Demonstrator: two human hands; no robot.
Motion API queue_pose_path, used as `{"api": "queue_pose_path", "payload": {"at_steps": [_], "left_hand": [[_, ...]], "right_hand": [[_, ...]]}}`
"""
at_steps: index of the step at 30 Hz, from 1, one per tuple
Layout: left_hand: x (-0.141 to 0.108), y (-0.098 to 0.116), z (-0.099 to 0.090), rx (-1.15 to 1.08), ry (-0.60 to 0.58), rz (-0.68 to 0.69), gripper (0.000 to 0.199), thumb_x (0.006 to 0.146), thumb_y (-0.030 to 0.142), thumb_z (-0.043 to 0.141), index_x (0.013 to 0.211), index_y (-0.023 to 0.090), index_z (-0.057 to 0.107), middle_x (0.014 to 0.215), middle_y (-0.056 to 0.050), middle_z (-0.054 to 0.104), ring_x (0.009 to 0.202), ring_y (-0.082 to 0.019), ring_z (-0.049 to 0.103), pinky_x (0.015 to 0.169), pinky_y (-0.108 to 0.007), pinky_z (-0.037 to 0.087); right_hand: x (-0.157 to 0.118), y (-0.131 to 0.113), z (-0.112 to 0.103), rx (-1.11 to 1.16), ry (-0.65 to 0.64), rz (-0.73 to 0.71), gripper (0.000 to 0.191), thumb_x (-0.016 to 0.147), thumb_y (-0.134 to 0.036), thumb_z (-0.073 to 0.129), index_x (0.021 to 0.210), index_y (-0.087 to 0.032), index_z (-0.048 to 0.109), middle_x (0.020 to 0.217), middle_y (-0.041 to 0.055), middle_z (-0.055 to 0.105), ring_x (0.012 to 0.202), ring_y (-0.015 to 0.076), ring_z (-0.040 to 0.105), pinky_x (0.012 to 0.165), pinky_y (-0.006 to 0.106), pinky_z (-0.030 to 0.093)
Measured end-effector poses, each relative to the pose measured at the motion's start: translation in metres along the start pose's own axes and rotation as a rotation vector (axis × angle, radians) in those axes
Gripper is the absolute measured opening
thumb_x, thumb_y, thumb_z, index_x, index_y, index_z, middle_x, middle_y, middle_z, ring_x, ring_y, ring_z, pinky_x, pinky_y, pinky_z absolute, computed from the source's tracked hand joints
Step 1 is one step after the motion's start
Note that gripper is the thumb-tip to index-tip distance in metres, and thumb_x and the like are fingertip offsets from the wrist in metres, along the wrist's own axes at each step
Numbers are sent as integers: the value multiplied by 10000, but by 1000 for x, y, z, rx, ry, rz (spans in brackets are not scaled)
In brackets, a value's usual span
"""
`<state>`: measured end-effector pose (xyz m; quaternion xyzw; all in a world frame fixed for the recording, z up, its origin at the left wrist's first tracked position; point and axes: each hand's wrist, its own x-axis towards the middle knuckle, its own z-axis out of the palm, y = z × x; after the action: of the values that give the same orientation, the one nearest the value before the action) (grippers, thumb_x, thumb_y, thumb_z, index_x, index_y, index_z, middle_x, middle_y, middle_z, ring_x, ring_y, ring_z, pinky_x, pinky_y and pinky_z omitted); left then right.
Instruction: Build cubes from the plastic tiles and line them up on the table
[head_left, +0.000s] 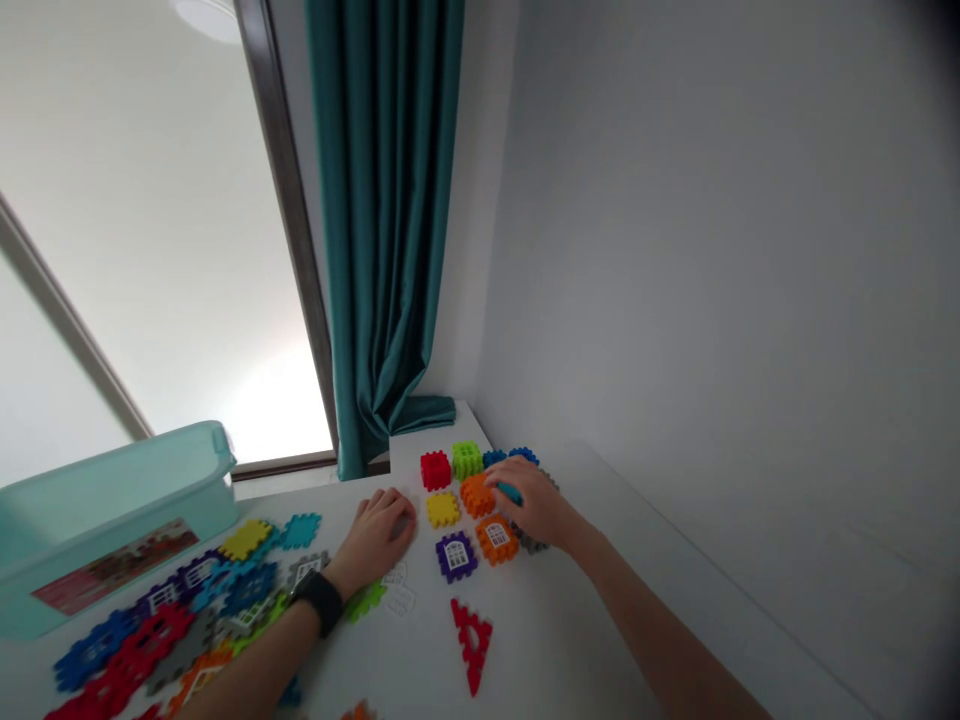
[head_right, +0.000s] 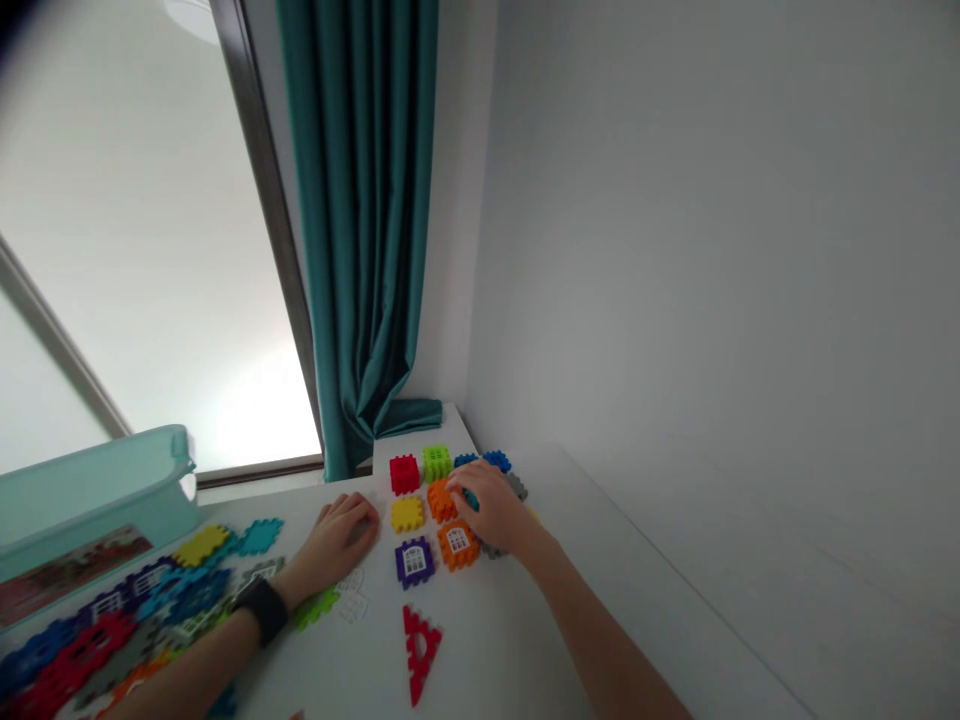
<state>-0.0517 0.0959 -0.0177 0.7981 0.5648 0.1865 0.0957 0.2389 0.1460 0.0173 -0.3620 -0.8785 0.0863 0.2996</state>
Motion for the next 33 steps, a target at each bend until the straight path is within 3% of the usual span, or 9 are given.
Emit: {"api": "queue_pose_path", "payload": {"at_steps": [6,12,25,33], "left_hand": [[-3,2,-5,32,-9,19,197,973,337,471,957,220,629,1084,-74,642,1060,-265,577,901,-407,425],[-22,-1,-26,50,-16,87,207,974,306,459,1006,218,643,1063,-65,671,1024,-243,615,901,-372,426],[-117,-42,-85,102,55,71,174,958,252,478,959,221,650,998,-52,673,1012,-240,608,906,-370,415],[-173,-49,-102,89,84,56,139,937,249,526,1000,228,648,1055,-55,652,1048,-253,585,942,-383,445]], "right_hand": [[-11,-48,12,-25,-58,-20,171,915,-163,538,1004,-208,676,1085,69,722,1075,246,609,998,432,444],[-16,-84,33,-14,-97,-39,153,927,-174,541,987,-214,676,1082,62,717,1058,241,617,1015,439,429],[-6,-154,85,76,-210,-103,189,901,-133,546,999,-222,681,1104,64,712,1077,234,619,1018,423,428],[3,-201,103,119,-343,-85,187,923,-176,560,1065,-222,673,1142,69,704,1118,245,611,1023,416,429]]}}
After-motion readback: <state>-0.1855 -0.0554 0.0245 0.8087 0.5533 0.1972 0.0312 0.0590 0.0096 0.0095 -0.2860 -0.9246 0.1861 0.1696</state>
